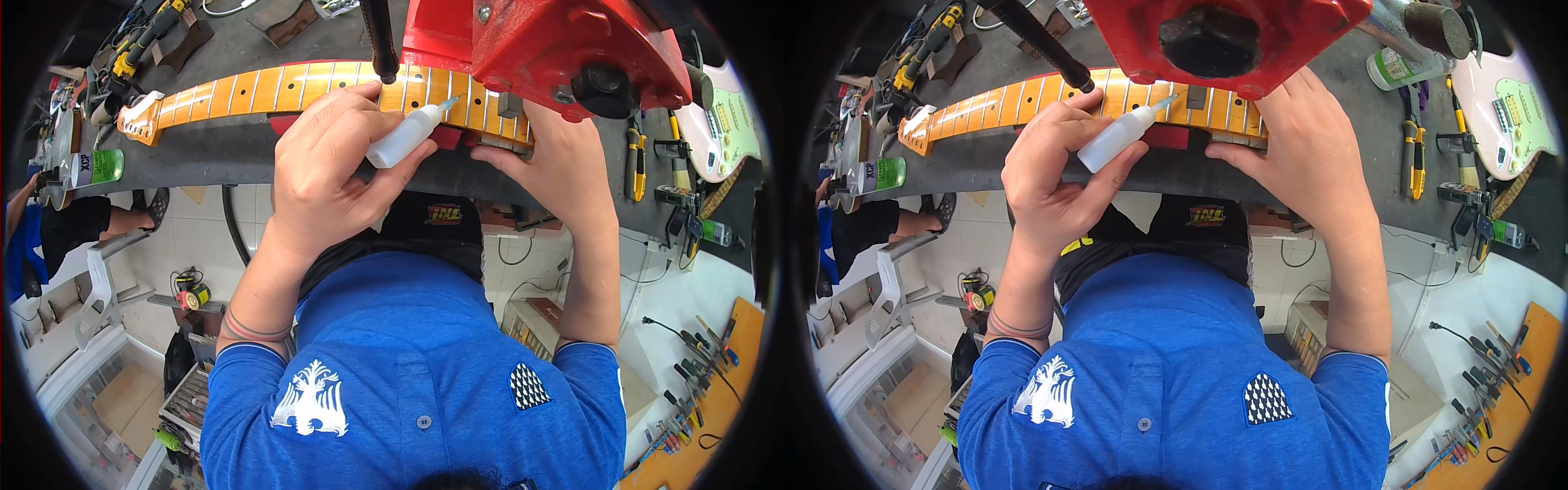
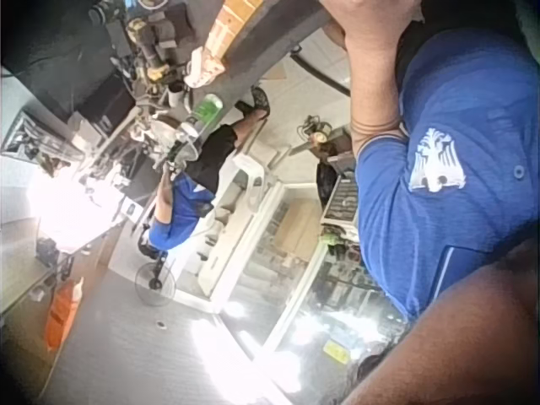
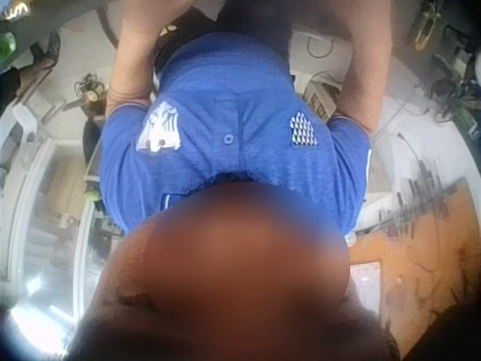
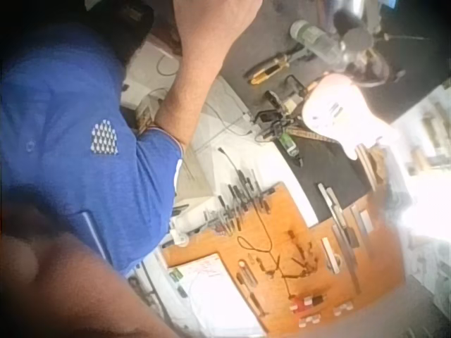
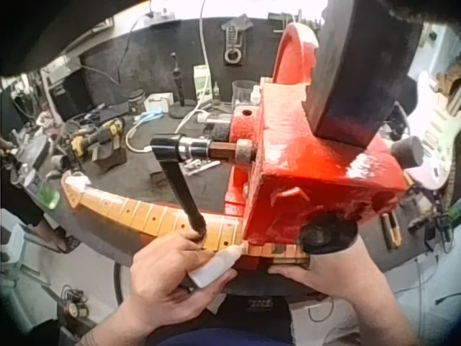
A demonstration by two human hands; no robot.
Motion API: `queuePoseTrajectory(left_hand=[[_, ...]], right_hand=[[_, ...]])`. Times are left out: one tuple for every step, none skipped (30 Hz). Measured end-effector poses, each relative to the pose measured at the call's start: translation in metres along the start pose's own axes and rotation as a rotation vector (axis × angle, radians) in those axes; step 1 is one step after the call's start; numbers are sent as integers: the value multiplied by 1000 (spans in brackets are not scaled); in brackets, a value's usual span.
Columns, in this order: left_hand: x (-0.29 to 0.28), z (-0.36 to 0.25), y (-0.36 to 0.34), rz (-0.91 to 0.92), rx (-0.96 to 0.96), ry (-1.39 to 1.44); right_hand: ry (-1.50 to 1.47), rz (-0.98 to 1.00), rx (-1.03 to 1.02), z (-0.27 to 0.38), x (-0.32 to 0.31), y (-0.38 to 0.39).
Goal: The person applies adhesive from a small bottle to the frets of a guitar neck, then uses a red clamping tool and a lever to press the frets into place.
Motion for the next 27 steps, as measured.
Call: queuePoseTrajectory(left_hand=[[0,0,0,0,-1,0],[0,0,0,0,-4,-2],[0,0,0,-1,-8,-3],[0,0,0,0,-8,-2],[0,0,1,2,-8,-2],[0,0,1,5,-8,-1],[0,1,0,5,-8,-1],[0,1,0,4,1,1],[0,1,-1,2,9,4],[0,0,-1,2,9,4],[0,0,0,5,2,4],[0,0,0,9,-5,3],[0,0,0,9,-5,3],[0,1,0,4,6,8],[1,1,0,-1,17,14],[1,2,1,-1,16,14],[2,2,1,-14,12,13],[3,3,1,-26,8,12],[2,2,0,-26,7,12],[1,1,-1,-19,26,17],[1,1,-2,-12,44,21],[1,1,-2,-12,44,21],[1,2,-2,-14,49,25],[1,2,-2,-16,54,28],[2,3,-1,-16,54,30],[1,2,-2,-15,52,37],[1,2,-2,-13,49,45]], right_hand=[[0,0,0,0,0,0],[1,-2,-6,0,-1,0],[1,-4,-11,1,-1,0],[1,-4,-10,1,-1,0],[9,-11,-11,1,-1,0],[16,-17,-11,1,-1,0],[16,-17,-11,1,0,0],[21,-17,-13,0,0,0],[25,-17,-14,0,0,1],[25,-16,-14,0,0,1],[25,-5,-8,-1,0,1],[24,5,-2,-1,0,1],[24,6,-2,0,0,1],[21,-3,-7,0,0,1],[19,-12,-12,0,0,1],[19,-11,-12,0,0,1],[18,-7,-10,0,0,1],[16,-2,-8,0,0,1],[16,-1,-7,0,-1,1],[16,0,-6,0,-1,1],[16,1,-5,0,-1,0],[16,2,-5,0,0,0],[18,4,-3,0,0,1],[20,6,-2,0,0,1],[22,7,0,-1,1,1],[21,6,-1,-1,1,1],[20,6,-2,-2,1,2]])
Point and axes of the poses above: each hand's wrist, its own y-axis away from the middle knuckle, its own x-axis out of the palm, z = x × y, the point moved 1 cm from there along -y, towards the middle knuckle, and after that the axes turned 8 degrees about x, right-handed, at the moved point
